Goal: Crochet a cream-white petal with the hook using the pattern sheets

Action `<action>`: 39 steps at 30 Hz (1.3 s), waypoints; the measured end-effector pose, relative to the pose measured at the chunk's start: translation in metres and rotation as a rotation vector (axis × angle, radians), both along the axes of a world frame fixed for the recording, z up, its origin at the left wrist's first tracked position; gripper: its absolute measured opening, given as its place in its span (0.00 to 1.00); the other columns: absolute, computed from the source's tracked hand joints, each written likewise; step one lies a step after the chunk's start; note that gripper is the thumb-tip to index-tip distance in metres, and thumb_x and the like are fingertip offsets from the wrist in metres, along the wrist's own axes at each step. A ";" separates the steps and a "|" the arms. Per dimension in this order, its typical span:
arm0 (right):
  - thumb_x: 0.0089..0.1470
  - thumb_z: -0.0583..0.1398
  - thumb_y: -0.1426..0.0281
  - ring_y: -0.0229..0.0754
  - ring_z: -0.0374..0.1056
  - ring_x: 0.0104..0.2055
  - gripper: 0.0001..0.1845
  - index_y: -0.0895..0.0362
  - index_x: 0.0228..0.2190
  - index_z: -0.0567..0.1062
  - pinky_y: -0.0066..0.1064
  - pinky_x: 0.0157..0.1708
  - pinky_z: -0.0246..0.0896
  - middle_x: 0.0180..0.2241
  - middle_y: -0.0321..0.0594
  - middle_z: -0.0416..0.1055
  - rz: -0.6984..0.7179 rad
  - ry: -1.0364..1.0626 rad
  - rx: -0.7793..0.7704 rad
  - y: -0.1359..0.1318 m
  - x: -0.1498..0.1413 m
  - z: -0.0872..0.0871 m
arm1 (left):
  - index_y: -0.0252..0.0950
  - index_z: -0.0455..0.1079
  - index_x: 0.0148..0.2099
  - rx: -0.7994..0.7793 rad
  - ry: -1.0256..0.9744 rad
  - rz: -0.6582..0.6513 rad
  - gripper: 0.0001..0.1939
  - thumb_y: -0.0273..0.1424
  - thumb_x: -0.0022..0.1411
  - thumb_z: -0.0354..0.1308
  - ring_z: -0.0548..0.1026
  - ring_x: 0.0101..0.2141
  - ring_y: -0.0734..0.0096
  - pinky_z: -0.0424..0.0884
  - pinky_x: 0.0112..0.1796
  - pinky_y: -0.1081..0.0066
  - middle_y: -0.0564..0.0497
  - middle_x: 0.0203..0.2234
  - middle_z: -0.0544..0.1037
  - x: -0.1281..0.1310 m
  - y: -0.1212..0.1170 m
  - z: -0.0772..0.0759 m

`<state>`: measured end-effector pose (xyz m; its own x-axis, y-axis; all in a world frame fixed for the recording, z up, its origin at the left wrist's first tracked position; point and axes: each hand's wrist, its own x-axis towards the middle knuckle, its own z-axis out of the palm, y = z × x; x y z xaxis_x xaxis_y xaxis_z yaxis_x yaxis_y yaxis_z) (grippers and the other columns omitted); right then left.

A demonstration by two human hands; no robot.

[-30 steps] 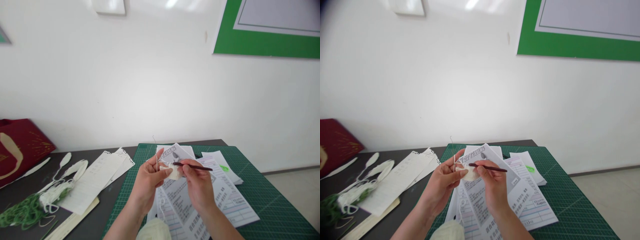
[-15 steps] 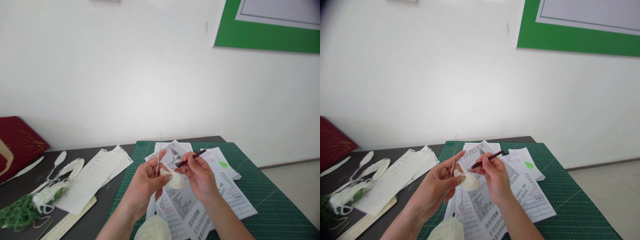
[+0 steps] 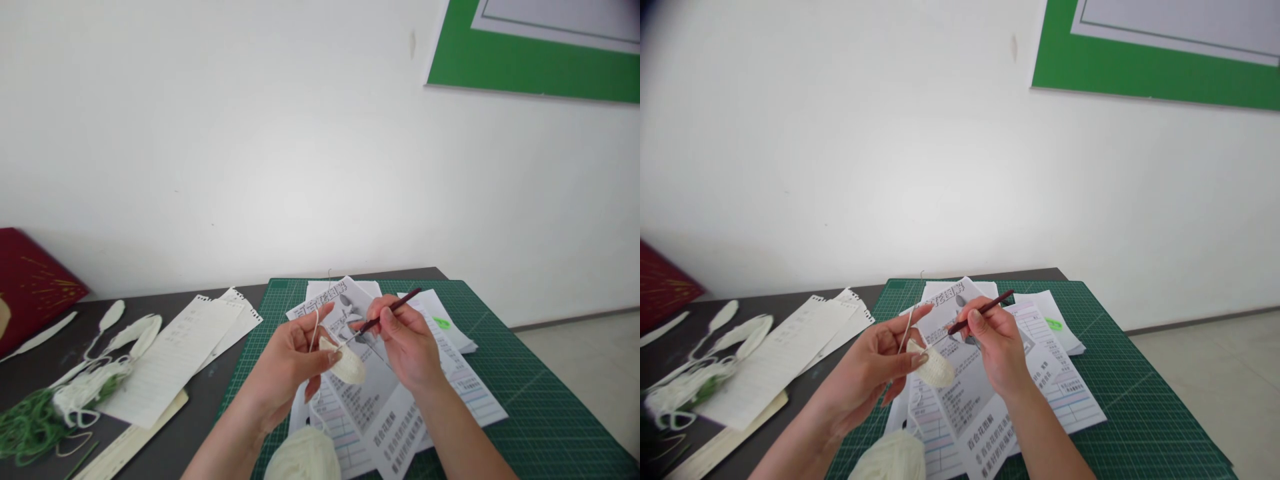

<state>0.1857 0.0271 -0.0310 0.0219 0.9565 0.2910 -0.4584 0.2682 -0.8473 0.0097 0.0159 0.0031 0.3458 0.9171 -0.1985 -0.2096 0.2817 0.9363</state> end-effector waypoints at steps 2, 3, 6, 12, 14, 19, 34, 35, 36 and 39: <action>0.53 0.63 0.61 0.38 0.61 0.26 0.10 0.55 0.26 0.77 0.33 0.29 0.61 0.24 0.35 0.68 -0.012 -0.034 0.025 0.000 0.002 0.000 | 0.32 0.63 0.61 -0.003 0.008 -0.001 0.40 0.27 0.45 0.70 0.61 0.16 0.82 0.58 0.12 0.82 0.55 0.22 0.72 0.000 0.000 -0.001; 0.53 0.62 0.62 0.39 0.62 0.26 0.10 0.55 0.26 0.77 0.33 0.30 0.60 0.24 0.36 0.68 -0.017 -0.047 0.034 0.000 0.003 0.000 | 0.32 0.63 0.61 -0.003 0.011 -0.002 0.39 0.27 0.46 0.70 0.61 0.16 0.82 0.58 0.12 0.82 0.54 0.23 0.72 0.000 0.001 -0.001; 0.54 0.62 0.62 0.39 0.62 0.26 0.10 0.54 0.26 0.78 0.33 0.30 0.60 0.23 0.36 0.68 -0.025 -0.067 0.054 0.000 0.005 0.000 | 0.32 0.62 0.61 0.001 0.016 -0.009 0.39 0.27 0.46 0.69 0.61 0.17 0.82 0.58 0.12 0.82 0.54 0.23 0.72 -0.001 0.001 -0.001; 0.55 0.62 0.63 0.39 0.63 0.27 0.09 0.54 0.27 0.78 0.33 0.31 0.59 0.23 0.35 0.68 -0.030 -0.063 0.056 -0.001 0.004 0.000 | 0.32 0.62 0.62 -0.002 0.003 -0.017 0.39 0.26 0.47 0.69 0.59 0.15 0.83 0.58 0.11 0.81 0.56 0.21 0.71 -0.001 0.000 0.000; 0.55 0.62 0.63 0.38 0.62 0.26 0.09 0.54 0.27 0.78 0.32 0.29 0.58 0.24 0.35 0.69 -0.030 -0.059 0.050 -0.001 0.003 0.000 | 0.33 0.62 0.62 -0.001 -0.001 -0.021 0.39 0.26 0.47 0.68 0.59 0.16 0.83 0.58 0.11 0.82 0.56 0.20 0.71 0.000 0.000 0.000; 0.56 0.61 0.65 0.37 0.60 0.26 0.09 0.54 0.27 0.77 0.31 0.28 0.57 0.26 0.35 0.68 -0.021 -0.051 0.073 -0.001 0.003 -0.001 | 0.33 0.62 0.61 0.002 0.004 -0.036 0.39 0.26 0.47 0.68 0.59 0.17 0.82 0.57 0.12 0.82 0.56 0.21 0.71 0.000 0.000 -0.001; 0.60 0.57 0.66 0.37 0.60 0.28 0.09 0.53 0.30 0.75 0.35 0.35 0.63 0.26 0.33 0.64 -0.021 -0.225 0.268 -0.005 0.009 -0.001 | 0.30 0.59 0.63 0.014 0.111 -0.018 0.41 0.27 0.47 0.66 0.57 0.18 0.81 0.56 0.13 0.80 0.57 0.20 0.68 0.001 0.000 -0.001; 0.60 0.57 0.66 0.38 0.60 0.28 0.09 0.53 0.31 0.75 0.36 0.37 0.63 0.26 0.33 0.64 -0.032 -0.254 0.290 -0.006 0.010 0.000 | 0.30 0.59 0.63 0.014 0.118 -0.013 0.41 0.27 0.47 0.66 0.57 0.18 0.80 0.56 0.13 0.80 0.57 0.20 0.68 0.002 0.000 -0.001; 0.60 0.56 0.67 0.38 0.61 0.29 0.09 0.54 0.31 0.75 0.38 0.38 0.64 0.25 0.34 0.64 -0.048 -0.291 0.315 -0.007 0.010 0.001 | 0.30 0.58 0.63 0.017 0.122 -0.009 0.41 0.27 0.47 0.66 0.58 0.18 0.80 0.56 0.13 0.80 0.57 0.20 0.68 0.002 0.000 -0.002; 0.60 0.55 0.69 0.41 0.63 0.32 0.09 0.54 0.32 0.75 0.42 0.42 0.64 0.26 0.36 0.66 -0.106 -0.423 0.393 -0.011 0.011 0.003 | 0.30 0.58 0.64 0.030 0.137 0.003 0.41 0.27 0.48 0.65 0.58 0.18 0.80 0.55 0.13 0.80 0.58 0.19 0.67 0.002 0.000 -0.002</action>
